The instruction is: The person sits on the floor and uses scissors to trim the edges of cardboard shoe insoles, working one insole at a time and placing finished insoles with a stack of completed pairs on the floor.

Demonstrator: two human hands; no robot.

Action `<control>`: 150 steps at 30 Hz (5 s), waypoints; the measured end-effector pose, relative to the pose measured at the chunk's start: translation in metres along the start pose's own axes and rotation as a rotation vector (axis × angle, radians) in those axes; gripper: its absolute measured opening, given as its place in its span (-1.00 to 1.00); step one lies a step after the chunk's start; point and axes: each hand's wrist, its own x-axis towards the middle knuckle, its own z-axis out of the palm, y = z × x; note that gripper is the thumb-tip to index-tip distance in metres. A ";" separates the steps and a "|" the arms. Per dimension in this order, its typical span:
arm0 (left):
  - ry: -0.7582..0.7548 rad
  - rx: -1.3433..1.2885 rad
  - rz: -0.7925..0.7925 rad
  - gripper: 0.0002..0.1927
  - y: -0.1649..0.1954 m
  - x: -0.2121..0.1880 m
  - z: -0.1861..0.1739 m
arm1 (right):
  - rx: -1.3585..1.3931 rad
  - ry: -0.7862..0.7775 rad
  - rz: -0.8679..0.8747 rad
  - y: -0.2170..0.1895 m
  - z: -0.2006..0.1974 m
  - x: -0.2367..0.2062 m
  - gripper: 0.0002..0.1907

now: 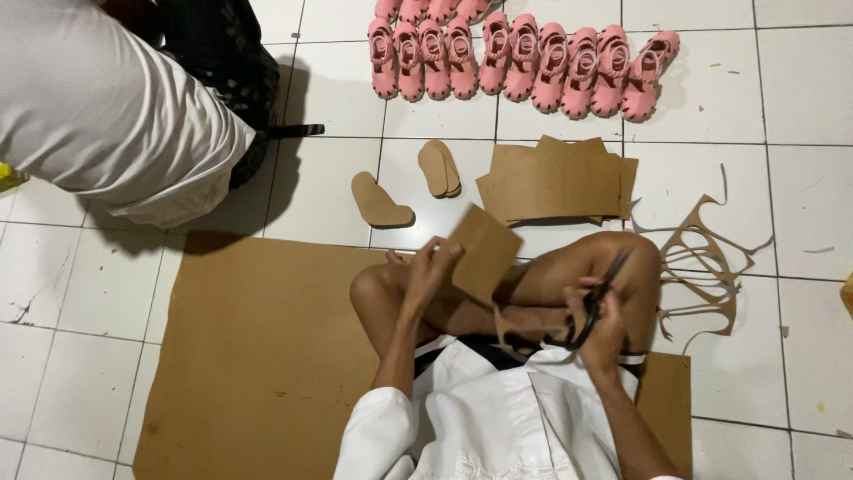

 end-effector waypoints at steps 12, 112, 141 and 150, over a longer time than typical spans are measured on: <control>0.168 -1.026 0.011 -0.51 0.025 0.018 0.000 | -0.048 -0.099 0.102 -0.001 -0.018 -0.025 -0.50; -0.016 -0.600 0.250 -0.59 0.075 -0.009 -0.023 | -0.201 -0.755 -0.356 -0.104 0.030 0.039 -0.69; -0.046 -0.759 0.202 -0.54 0.081 -0.037 -0.009 | -0.187 -0.558 -0.542 -0.080 0.037 0.038 -0.73; 0.087 -0.678 0.157 -0.65 0.091 -0.013 -0.022 | -0.227 -0.612 -0.489 -0.082 0.036 0.036 -0.77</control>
